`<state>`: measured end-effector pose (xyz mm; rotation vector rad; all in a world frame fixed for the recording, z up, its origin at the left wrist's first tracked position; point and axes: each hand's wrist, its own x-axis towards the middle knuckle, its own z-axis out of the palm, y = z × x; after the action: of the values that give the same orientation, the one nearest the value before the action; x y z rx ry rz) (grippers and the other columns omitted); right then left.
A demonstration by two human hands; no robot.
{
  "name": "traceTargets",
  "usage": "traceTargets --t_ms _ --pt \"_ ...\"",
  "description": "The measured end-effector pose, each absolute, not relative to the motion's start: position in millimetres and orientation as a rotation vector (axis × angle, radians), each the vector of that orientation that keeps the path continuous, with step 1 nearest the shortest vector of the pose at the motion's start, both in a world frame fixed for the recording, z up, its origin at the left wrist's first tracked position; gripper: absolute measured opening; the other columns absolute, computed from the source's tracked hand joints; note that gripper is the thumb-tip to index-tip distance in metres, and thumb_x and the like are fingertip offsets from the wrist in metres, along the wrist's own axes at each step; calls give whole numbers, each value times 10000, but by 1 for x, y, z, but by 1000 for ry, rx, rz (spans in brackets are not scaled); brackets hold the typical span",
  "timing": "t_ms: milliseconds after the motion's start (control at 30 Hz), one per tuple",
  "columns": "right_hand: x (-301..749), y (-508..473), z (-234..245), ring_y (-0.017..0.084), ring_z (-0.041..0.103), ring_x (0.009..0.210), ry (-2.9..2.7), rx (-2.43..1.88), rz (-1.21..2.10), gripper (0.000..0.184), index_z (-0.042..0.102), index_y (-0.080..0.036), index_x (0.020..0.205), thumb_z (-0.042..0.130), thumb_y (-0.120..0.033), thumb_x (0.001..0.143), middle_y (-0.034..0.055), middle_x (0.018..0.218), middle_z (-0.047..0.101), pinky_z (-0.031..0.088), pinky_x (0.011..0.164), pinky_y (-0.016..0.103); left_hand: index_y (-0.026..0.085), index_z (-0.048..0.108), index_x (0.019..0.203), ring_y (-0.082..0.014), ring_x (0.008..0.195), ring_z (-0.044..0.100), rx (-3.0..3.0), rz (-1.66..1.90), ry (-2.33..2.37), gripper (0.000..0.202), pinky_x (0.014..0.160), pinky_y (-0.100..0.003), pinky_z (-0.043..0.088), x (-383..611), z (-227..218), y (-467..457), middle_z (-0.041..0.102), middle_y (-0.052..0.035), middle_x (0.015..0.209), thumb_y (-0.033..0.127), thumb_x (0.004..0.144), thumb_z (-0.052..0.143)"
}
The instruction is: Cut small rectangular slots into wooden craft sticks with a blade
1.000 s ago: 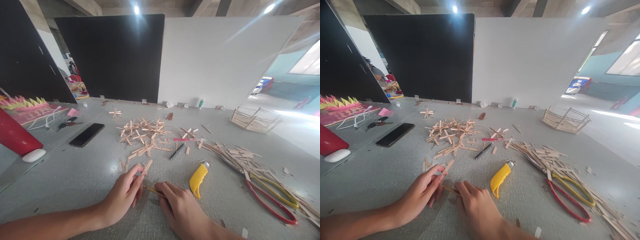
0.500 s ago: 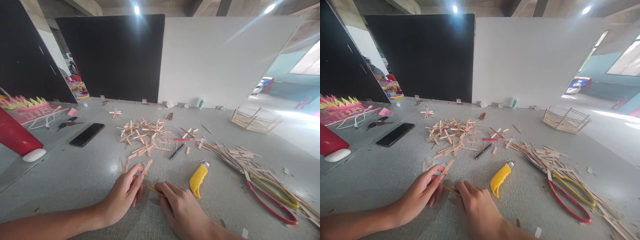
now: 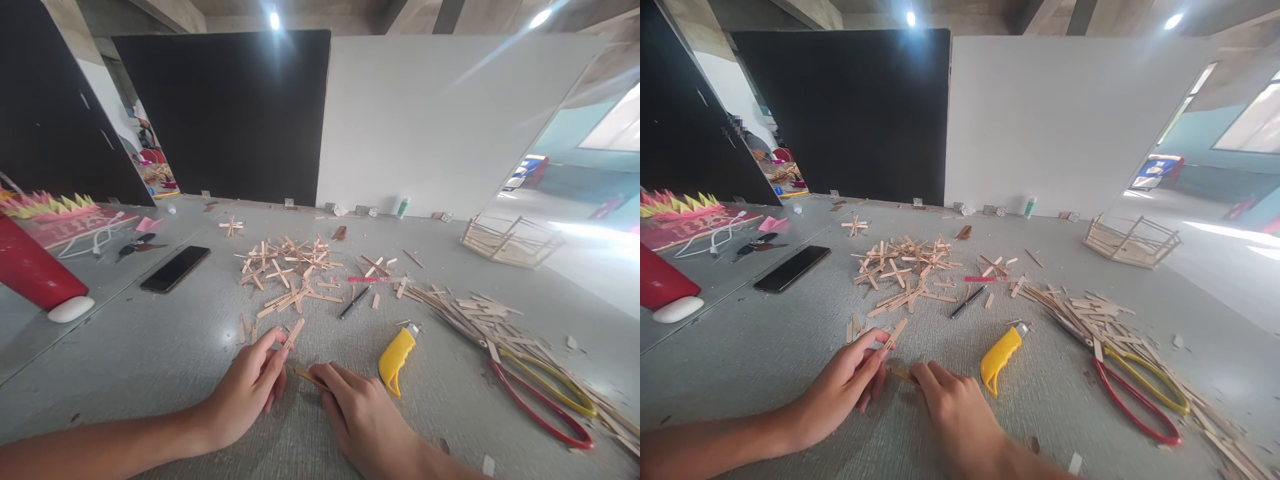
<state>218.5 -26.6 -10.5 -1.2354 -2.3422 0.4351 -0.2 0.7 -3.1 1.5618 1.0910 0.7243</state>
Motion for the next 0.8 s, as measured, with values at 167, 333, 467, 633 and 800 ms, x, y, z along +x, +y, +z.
traceTargets --t_ms 167,333,467,633,800 --pt "219 -28 -8 168 649 648 -2343 -1245 430 248 588 -213 1065 398 -73 989 11 842 664 454 572 268 227 486 1030 -107 483 465 1576 702 1084 337 501 -224 403 0 2 0 514 73 625 531 1071 345" --pt "219 -29 -10 164 656 662 -2341 -1250 447 265 584 -210 1087 402 -52 977 16 871 659 473 588 262 231 483 1020 -108 471 457 1577 715 1085 337 483 -224 393 1 3 0 508 76 609 535 1069 346" --pt "220 -28 -12 171 665 672 -2343 -1257 452 256 578 -207 1098 408 -52 983 18 869 658 477 590 261 231 485 997 -108 474 460 1578 721 1081 336 486 -221 397 1 2 0 515 74 605 531 1068 351" --pt "220 -28 -12 174 661 672 -2347 -1255 452 252 579 -199 1094 399 -56 990 26 876 652 483 596 267 236 485 1011 -110 473 459 1574 723 1080 330 484 -219 395 0 1 -1 514 76 608 530 1069 347" --pt "220 -29 -11 173 652 655 -2353 -1252 454 262 584 -204 1105 395 -61 995 22 873 647 482 587 271 237 485 1016 -108 475 462 1576 719 1082 334 488 -218 399 -1 0 -1 515 80 609 537 1069 350"
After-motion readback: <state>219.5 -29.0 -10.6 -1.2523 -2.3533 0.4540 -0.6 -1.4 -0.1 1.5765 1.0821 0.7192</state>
